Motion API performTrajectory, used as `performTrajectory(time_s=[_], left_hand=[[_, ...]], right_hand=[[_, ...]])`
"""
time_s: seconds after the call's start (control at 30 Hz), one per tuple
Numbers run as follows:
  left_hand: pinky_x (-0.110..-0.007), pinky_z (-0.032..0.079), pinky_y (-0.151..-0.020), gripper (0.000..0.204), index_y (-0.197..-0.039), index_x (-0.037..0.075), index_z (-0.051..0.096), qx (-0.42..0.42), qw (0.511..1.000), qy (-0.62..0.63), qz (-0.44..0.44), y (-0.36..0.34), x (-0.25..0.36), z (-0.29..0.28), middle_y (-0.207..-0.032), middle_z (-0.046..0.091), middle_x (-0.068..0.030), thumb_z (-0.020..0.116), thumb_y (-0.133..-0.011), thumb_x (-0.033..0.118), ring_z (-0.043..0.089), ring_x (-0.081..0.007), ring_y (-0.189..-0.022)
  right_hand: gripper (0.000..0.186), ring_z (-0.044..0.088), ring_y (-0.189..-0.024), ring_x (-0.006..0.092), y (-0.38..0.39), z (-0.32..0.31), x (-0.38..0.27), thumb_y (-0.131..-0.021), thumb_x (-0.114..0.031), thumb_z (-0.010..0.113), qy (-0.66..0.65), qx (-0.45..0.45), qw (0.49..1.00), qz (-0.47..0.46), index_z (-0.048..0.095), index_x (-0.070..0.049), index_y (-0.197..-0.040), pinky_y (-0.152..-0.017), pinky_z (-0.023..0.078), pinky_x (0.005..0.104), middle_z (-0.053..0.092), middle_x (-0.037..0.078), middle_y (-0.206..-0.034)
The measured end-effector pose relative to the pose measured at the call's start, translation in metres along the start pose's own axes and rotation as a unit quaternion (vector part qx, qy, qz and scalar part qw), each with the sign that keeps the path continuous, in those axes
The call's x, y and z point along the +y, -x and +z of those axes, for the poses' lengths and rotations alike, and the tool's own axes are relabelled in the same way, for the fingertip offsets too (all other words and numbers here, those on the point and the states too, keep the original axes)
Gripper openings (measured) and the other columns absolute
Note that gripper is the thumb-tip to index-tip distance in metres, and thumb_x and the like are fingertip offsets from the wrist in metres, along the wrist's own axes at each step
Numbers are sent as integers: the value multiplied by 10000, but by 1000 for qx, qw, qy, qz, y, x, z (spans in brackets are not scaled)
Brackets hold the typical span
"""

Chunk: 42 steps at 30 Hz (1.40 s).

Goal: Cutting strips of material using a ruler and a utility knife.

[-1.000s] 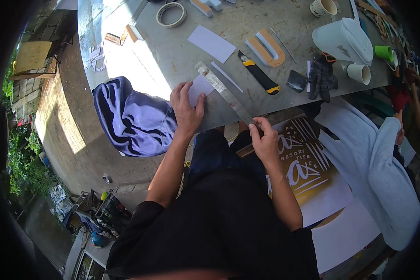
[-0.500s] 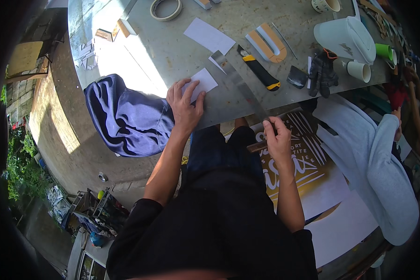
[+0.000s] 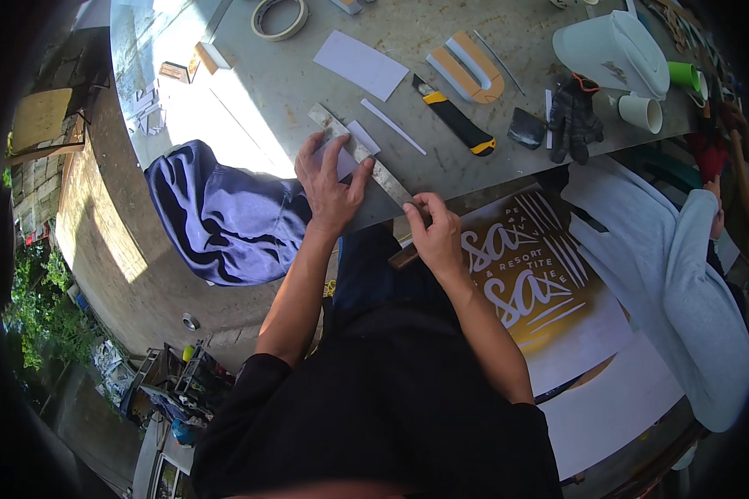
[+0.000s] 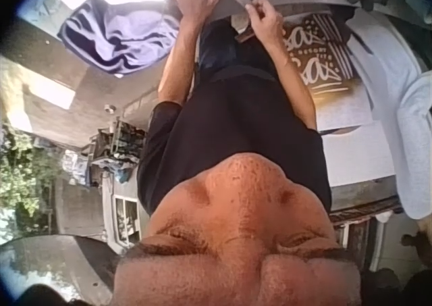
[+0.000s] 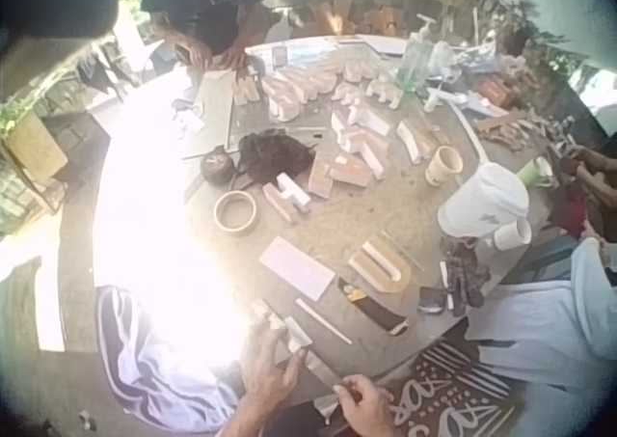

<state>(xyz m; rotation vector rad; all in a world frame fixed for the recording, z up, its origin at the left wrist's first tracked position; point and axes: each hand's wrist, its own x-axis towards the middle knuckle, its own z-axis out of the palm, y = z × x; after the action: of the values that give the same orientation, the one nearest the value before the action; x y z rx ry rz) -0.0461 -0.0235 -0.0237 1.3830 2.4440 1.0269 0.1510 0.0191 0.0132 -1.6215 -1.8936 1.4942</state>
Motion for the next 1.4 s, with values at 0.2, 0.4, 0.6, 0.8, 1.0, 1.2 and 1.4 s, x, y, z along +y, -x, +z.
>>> performTrajectory(time_s=[0.2, 0.4, 0.6, 0.8, 1.0, 1.2, 1.4], left_hand=[[-524, 344, -1097, 570, -1296, 128, 642, -5, 999, -49, 0, 0, 4, 1, -1408, 454, -204, 846, -809, 345, 434, -400, -1308], [-507, 292, -1123, 659, -1393, 54, 530, 94, 993, 52, -46, 13, 18, -14, -1435, 411, -235, 815, -863, 324, 370, -390, -1350], [-552, 294, -1109, 861, -1512, 52, 447, -60, 994, -91, -16, 12, 18, -26, -1449, 431, -218, 809, -844, 457, 392, -419, -1338], [-508, 349, -1072, 727, -1428, 138, 595, -110, 991, -66, -30, -15, 0, -14, -1327, 532, -133, 848, -792, 384, 475, -352, -1239], [-486, 368, -1054, 693, -1382, 133, 632, -95, 995, -42, -10, -14, -2, -14, -1243, 573, -117, 870, -763, 334, 509, -341, -1182], [-483, 333, -1062, 691, -1372, 82, 570, -29, 999, -6, -35, 8, 11, -1, -1246, 558, -135, 858, -771, 263, 488, -348, -1208], [-456, 385, -1038, 550, -1315, 27, 561, 101, 988, 100, -63, 17, 6, 6, -1243, 534, -194, 811, -844, 163, 491, -363, -1203]], right_hand=[[187, 699, -766, 333, -8, 9, 7, -902, -122, 769, 68, 73, 988, -119, 658, 8, -978, -699, 543, 400, 703, 162, -867], [188, 688, -695, 228, -5, -9, -10, -924, -134, 762, 10, 49, 996, -79, 669, 17, -986, -652, 525, 340, 716, 132, -827], [205, 530, -628, 44, 9, -74, 5, -990, -186, 718, -80, 38, 995, 49, 667, 13, -995, -566, 435, 242, 623, -17, -737], [211, 511, -577, 37, 24, -109, 20, -996, -229, 717, -66, 74, 992, 82, 716, -19, -1014, -524, 406, 221, 614, -32, -741], [211, 522, -572, 38, 25, -96, 19, -997, -226, 715, -77, 55, 992, 80, 701, -17, -976, -520, 410, 222, 610, -25, -721], [209, 547, -601, 75, 25, -69, 14, -982, -193, 720, -39, 9, 997, 62, 683, 11, -959, -561, 428, 267, 616, 15, -687], [199, 639, -674, 195, 12, -42, 16, -964, -167, 727, -17, -18, 999, 21, 676, 25, -951, -645, 488, 322, 688, 109, -771]])
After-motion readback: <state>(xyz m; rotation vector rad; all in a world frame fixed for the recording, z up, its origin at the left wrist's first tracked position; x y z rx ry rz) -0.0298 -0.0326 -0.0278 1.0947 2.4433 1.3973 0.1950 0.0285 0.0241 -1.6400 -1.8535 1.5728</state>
